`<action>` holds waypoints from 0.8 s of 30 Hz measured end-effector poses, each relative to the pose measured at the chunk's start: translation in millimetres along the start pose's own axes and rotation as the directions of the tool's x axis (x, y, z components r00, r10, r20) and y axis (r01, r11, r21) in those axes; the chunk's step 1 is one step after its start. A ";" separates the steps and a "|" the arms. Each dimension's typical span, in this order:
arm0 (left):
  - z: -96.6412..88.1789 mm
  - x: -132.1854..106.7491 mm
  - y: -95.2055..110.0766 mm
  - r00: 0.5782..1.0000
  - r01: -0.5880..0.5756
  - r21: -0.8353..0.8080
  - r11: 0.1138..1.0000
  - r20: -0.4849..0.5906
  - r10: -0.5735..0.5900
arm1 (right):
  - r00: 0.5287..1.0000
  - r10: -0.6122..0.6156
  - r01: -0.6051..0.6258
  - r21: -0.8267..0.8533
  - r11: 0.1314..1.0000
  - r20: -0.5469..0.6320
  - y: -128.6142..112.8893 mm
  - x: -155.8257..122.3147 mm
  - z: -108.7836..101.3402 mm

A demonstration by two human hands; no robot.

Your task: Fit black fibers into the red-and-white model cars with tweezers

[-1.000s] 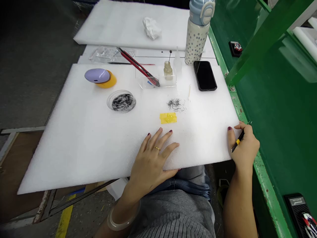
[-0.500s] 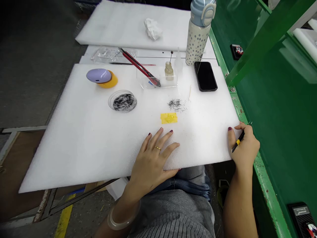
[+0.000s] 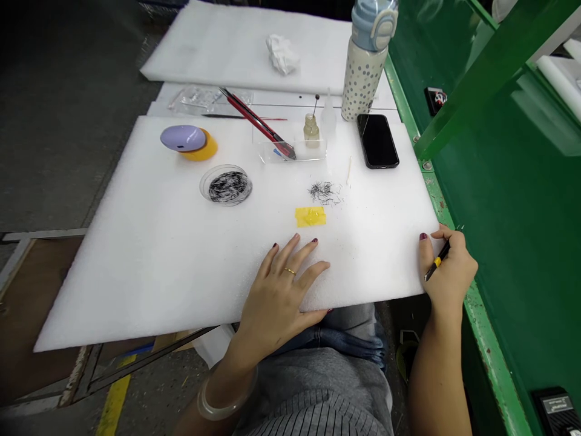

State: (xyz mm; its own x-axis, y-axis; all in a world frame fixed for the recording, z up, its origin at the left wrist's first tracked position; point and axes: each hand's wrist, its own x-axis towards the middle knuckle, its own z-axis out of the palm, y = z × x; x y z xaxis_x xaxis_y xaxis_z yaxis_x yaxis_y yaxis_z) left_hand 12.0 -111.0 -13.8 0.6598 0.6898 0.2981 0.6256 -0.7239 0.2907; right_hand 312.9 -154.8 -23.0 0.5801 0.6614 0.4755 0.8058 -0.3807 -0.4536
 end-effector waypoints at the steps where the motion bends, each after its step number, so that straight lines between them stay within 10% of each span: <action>1: 0.1 0.0 -0.2 1.000 0.000 0.003 1.000 0.005 0.000 | 0.998 0.000 0.002 0.039 0.999 -0.060 -1.9 0.8 0.3; 5: 0.7 0.3 -0.4 1.000 0.003 -0.002 1.000 0.012 -0.003 | 0.985 0.104 -0.028 0.474 0.880 -0.136 -27.2 16.4 -1.4; 9: 1.2 0.1 0.1 1.000 0.004 -0.009 1.000 0.018 -0.004 | 0.992 -0.057 -0.043 0.723 0.689 0.113 -70.0 51.6 3.5; 13: 1.1 -0.5 0.4 0.999 0.006 -0.016 1.000 0.033 -0.005 | 0.885 -0.216 -0.207 0.763 0.612 0.413 -96.7 86.0 36.8; 18: -0.3 -0.6 0.3 0.999 0.014 -0.027 1.000 0.041 -0.012 | 0.854 -0.186 -0.252 0.700 0.668 0.485 -100.6 100.5 89.2; 24: -1.5 0.3 0.1 0.999 0.009 -0.026 1.000 0.035 -0.008 | 0.916 -0.064 -0.209 0.610 0.764 0.395 -99.7 92.2 100.0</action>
State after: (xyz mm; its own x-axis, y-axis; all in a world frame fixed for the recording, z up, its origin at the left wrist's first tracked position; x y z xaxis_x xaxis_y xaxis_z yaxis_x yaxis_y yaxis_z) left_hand 11.7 -110.9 -12.3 0.6691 0.6948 0.2637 0.6204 -0.7176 0.3165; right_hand 274.2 8.8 -9.3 0.4326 0.8860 0.1668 0.4219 -0.0354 -0.9059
